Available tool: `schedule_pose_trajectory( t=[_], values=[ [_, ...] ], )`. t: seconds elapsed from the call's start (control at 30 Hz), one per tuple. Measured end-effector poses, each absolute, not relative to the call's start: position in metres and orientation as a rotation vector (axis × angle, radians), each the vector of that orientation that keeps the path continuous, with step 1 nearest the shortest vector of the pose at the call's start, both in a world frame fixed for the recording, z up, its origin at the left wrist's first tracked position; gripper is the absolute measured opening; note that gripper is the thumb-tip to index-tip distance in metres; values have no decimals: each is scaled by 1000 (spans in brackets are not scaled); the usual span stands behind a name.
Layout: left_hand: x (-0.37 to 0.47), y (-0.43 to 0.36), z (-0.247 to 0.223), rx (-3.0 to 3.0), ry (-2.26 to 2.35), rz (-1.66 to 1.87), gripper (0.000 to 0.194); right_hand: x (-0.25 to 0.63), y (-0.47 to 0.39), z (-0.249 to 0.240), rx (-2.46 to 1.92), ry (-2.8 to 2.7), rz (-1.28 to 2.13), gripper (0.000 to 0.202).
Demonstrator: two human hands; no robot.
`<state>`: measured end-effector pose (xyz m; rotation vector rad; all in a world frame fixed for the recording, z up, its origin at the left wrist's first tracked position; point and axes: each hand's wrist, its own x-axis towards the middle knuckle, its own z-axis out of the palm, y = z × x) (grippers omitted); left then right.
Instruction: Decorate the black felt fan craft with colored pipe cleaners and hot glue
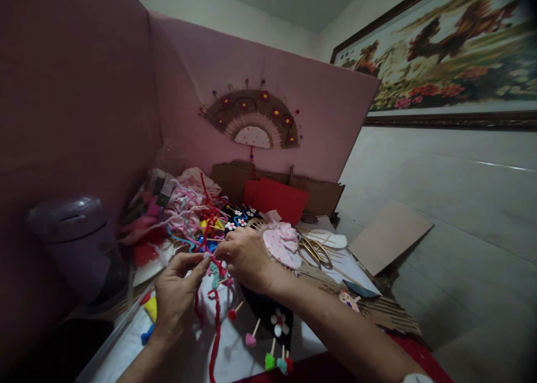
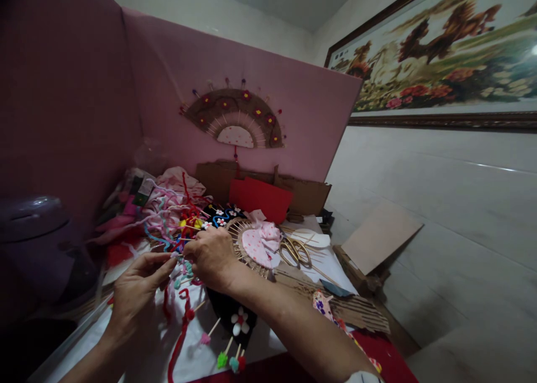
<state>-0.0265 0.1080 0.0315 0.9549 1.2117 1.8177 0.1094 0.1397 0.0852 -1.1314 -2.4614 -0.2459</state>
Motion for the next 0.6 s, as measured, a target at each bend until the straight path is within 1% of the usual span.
schedule_pose_trajectory(
  t=[0.23,0.4,0.47,0.6],
  values=[
    [-26,108,34,916,1200,1849,42,110,137,89,-1158,-2455,-192,13],
    [-27,107,35,732,1164,1842,44,111,138,89,-1170,-2451,-177,13],
    [-30,108,36,671,1153,1880,42,111,138,88,-1172,-2443,-174,13],
    [-36,113,41,565,1163,1980,33,112,138,86,-1166,-2432,-166,13]
  ],
)
